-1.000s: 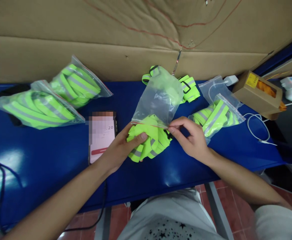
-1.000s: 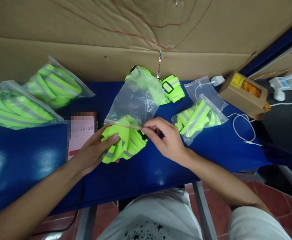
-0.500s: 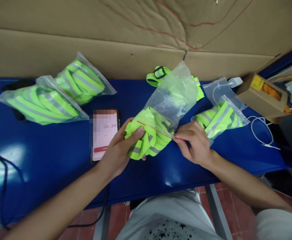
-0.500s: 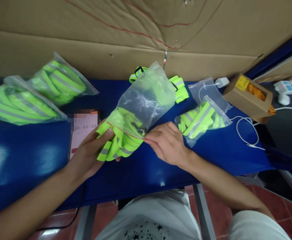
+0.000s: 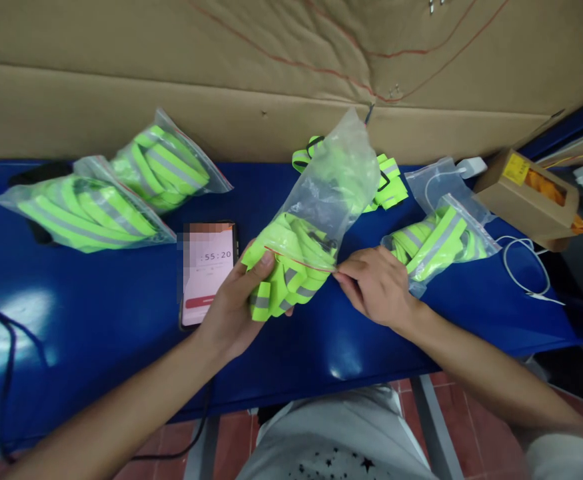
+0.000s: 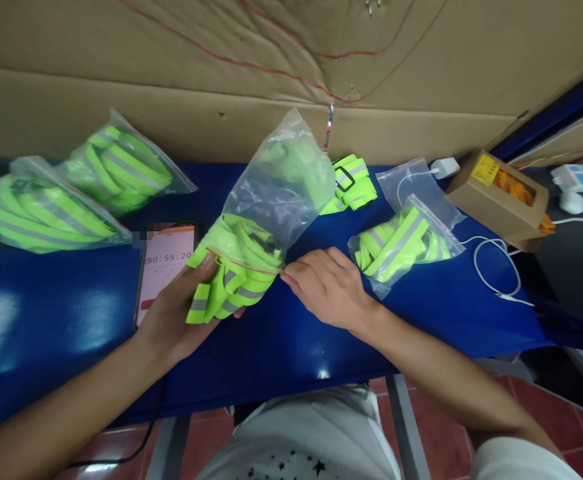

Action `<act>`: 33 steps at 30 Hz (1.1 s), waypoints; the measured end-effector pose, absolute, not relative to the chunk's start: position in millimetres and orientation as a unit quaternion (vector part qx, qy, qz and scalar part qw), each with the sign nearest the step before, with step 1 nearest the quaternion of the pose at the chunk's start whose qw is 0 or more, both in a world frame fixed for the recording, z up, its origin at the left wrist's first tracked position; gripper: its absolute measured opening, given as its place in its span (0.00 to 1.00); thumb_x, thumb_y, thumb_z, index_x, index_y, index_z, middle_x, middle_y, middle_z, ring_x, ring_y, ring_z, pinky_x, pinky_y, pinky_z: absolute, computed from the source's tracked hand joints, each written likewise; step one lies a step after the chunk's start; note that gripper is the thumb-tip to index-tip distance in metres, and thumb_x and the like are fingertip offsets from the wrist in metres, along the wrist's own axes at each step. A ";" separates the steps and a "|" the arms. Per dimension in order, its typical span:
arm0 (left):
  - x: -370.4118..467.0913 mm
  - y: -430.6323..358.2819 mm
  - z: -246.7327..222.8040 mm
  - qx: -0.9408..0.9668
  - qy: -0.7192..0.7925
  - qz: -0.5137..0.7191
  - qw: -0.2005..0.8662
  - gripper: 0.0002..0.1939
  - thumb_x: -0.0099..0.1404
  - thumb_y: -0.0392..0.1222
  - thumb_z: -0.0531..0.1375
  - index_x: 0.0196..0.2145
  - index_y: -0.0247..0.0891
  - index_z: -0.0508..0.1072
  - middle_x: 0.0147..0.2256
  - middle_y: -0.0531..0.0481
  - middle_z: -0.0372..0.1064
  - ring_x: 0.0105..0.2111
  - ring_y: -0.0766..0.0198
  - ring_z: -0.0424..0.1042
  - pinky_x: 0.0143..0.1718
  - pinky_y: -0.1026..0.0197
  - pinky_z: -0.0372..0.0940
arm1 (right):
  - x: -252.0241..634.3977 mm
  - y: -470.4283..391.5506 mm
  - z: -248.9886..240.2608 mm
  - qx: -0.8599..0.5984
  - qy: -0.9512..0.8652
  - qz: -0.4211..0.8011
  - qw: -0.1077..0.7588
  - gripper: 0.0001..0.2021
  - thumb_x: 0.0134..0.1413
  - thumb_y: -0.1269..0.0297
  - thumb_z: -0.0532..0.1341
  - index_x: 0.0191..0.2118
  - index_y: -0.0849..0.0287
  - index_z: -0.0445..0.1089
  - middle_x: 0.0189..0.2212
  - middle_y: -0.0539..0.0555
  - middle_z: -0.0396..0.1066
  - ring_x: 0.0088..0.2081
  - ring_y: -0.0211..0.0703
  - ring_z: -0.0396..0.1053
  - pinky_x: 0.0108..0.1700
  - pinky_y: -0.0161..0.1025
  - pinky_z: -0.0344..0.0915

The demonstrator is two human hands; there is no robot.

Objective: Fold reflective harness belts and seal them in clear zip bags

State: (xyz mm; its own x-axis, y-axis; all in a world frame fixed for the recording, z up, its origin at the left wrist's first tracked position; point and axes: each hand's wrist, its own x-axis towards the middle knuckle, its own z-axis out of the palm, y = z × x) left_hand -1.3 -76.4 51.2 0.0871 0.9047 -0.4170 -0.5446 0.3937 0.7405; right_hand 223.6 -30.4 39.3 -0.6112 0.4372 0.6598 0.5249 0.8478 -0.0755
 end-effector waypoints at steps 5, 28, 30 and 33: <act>-1.0 -77.9 49.3 0.232 0.452 0.516 0.690 0.21 0.62 0.50 0.70 0.47 0.43 0.70 0.35 0.53 0.70 0.26 0.64 0.72 0.20 0.62 0.74 | 218.7 -39.5 35.0 -0.255 -0.902 -0.042 0.346 0.03 0.70 0.71 0.58 0.41 0.61 0.67 0.29 0.53 0.75 0.31 0.42 0.72 0.32 0.42 0.64; -2.2 -70.1 57.4 0.276 0.490 0.537 0.629 0.22 0.63 0.49 0.70 0.50 0.46 0.66 0.38 0.55 0.72 0.27 0.65 0.73 0.24 0.63 0.73 | 226.4 -39.2 43.4 -0.323 -0.854 0.041 0.406 0.14 0.62 0.68 0.68 0.51 0.55 0.68 0.40 0.55 0.79 0.41 0.47 0.78 0.41 0.43 0.71; 0.0 -73.9 58.1 0.302 0.490 0.513 0.637 0.23 0.63 0.50 0.70 0.50 0.47 0.65 0.38 0.56 0.71 0.27 0.66 0.73 0.24 0.64 0.73 | 227.7 -38.8 43.1 -0.328 -0.861 0.039 0.388 0.15 0.63 0.69 0.68 0.52 0.56 0.68 0.42 0.56 0.79 0.42 0.47 0.78 0.42 0.43 0.70; -0.4 -78.8 56.1 0.326 0.498 0.500 0.629 0.24 0.64 0.52 0.70 0.51 0.49 0.64 0.39 0.57 0.70 0.29 0.67 0.72 0.24 0.67 0.70 | 228.0 -39.5 43.6 -0.317 -0.874 0.028 0.366 0.10 0.64 0.72 0.66 0.49 0.57 0.69 0.40 0.55 0.80 0.40 0.46 0.78 0.40 0.44 0.68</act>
State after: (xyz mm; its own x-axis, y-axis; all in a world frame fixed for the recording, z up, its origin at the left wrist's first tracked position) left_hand -0.4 -78.8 56.1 0.0039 0.9537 -0.3006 -0.3044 0.2875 0.9081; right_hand 228.0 -39.5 43.6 -0.5304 0.5758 0.6222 0.5345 0.7968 -0.2818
